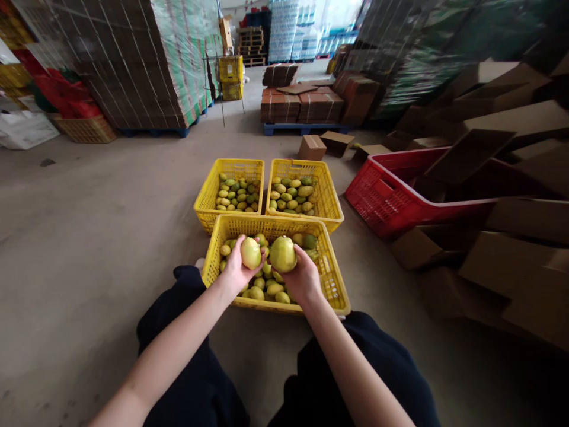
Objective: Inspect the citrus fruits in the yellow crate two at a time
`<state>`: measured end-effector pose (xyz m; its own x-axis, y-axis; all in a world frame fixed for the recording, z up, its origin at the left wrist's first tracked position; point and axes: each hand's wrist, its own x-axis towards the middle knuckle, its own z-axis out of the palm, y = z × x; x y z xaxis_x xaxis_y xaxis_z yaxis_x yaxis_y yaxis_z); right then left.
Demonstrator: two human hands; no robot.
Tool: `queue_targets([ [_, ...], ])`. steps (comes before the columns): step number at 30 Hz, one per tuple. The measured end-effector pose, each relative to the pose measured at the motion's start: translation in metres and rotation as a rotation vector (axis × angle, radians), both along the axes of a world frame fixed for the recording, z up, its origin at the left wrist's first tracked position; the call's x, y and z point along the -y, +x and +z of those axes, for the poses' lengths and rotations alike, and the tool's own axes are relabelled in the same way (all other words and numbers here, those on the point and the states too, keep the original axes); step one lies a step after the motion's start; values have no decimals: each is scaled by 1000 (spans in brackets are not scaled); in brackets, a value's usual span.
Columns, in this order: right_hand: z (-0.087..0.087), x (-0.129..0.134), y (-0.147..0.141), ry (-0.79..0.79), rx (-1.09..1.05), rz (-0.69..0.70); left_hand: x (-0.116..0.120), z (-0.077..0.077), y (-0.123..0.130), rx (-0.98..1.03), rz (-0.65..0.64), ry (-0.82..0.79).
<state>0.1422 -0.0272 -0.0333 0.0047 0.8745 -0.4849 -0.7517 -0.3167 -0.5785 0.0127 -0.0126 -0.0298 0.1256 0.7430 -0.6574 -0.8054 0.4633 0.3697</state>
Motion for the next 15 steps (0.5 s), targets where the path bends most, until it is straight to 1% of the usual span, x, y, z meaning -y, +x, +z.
queue_targets([
  [3,-2,2,-1,89,89,52,0,3,2,-42,41,19],
  [5,-3,4,-1,105,132,91,0,3,3,-34,66,6],
  [8,-3,4,0,51,105,109,-1,-3,2,13,32,-11],
  [12,-1,3,2,-23,62,97,-3,-12,0,63,-23,15],
  [15,-1,2,2,-71,69,83,-4,-11,0,91,-39,18],
])
